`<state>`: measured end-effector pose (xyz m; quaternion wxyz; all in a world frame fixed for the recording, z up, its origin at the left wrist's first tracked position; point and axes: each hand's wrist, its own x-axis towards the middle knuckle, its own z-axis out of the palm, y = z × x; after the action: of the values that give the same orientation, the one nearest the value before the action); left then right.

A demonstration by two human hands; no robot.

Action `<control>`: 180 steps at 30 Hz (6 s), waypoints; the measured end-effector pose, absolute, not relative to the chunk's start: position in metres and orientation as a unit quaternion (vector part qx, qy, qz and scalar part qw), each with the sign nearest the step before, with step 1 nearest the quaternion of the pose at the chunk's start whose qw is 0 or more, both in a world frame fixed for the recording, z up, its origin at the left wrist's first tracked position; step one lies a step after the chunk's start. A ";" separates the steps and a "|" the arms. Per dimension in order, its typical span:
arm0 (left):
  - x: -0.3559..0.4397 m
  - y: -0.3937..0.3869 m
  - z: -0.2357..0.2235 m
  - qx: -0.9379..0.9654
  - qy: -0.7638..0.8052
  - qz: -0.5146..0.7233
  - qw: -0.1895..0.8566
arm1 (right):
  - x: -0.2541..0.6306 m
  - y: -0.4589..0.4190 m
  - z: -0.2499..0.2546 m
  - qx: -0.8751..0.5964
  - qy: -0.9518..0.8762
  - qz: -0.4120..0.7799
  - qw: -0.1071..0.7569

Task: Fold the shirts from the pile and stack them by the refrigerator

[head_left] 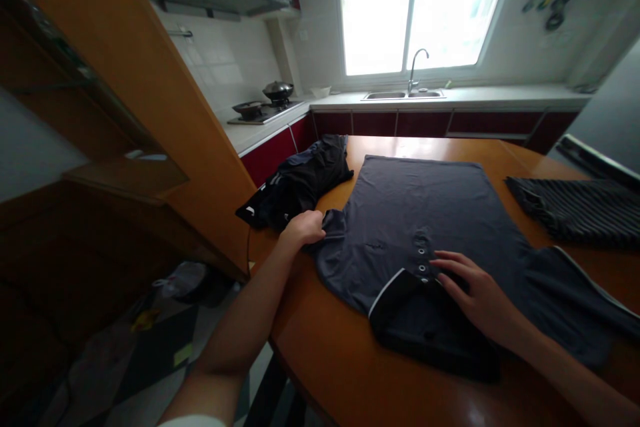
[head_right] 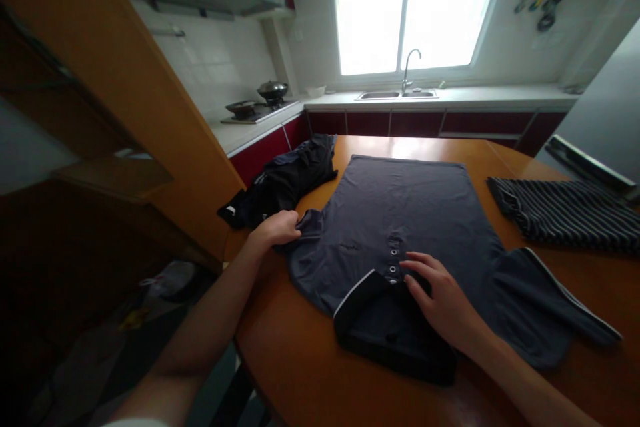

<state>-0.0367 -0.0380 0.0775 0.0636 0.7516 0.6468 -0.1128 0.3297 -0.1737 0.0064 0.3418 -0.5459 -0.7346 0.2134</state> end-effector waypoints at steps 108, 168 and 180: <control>-0.034 -0.128 0.074 0.876 0.428 0.118 0.190 | 0.231 -0.088 0.003 -0.403 -0.875 0.080 0.255; -0.018 -0.176 0.048 0.964 0.247 0.093 0.012 | 0.237 -0.083 0.017 -0.410 -0.883 0.151 0.173; -0.015 -0.163 0.043 0.965 0.200 0.147 0.085 | 0.363 -0.157 0.095 -0.439 -0.825 0.225 0.274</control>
<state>-0.0152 -0.1629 0.0433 0.0849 0.9649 0.2002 0.1474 0.3628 -0.1569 0.0948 0.2739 -0.4392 -0.8254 0.2254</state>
